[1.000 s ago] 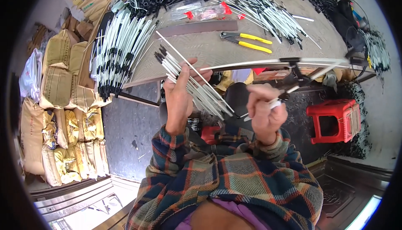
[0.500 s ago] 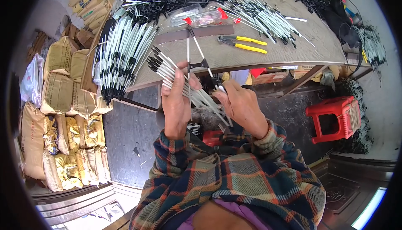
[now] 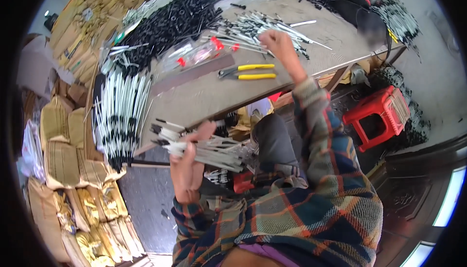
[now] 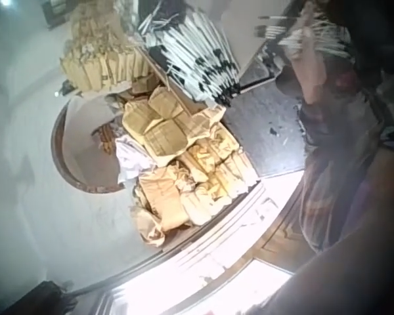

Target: Assembling badminton shuttlecocks by inserting feathers into bases and trimming them with cutters.

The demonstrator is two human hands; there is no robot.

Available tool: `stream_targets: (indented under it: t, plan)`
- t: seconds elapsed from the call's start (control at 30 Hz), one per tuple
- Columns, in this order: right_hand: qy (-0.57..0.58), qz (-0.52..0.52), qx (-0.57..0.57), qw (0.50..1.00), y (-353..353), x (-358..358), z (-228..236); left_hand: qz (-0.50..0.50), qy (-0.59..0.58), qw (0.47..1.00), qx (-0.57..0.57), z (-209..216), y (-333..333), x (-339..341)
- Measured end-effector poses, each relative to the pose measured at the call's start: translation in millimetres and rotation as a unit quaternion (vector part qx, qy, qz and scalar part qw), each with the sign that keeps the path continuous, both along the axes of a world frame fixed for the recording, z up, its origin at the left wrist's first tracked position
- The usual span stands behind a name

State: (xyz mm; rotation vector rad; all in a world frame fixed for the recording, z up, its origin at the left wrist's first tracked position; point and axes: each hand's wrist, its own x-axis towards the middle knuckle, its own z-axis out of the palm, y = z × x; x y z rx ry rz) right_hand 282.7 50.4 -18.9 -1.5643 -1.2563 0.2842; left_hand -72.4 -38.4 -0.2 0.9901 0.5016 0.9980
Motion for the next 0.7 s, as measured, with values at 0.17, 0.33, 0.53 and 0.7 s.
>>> stream_targets:
  t: [0.17, 0.33, 0.53, 0.7]
  plan:
    - [-0.274, -0.147, 0.005, 0.95, 61.0, 86.4, 11.8, 0.016, 0.162, 0.985, 0.064, 10.5, -5.0, 7.5]
    - [-0.426, -0.052, -0.206, 0.879, 89.7, 58.8, 11.4, 0.013, 0.034, 0.999, 0.021, -4.2, 10.6, 10.4]
    - [-0.457, -0.095, -0.196, 0.862, 92.9, 58.4, -3.2, 0.015, -0.018, 0.998, -0.064, -7.1, 14.0, 22.5]
    - [-0.209, -0.117, 0.026, 0.971, 64.2, 56.1, 45.3, 0.01, 0.043, 0.997, -0.069, -20.4, 9.9, 24.0]
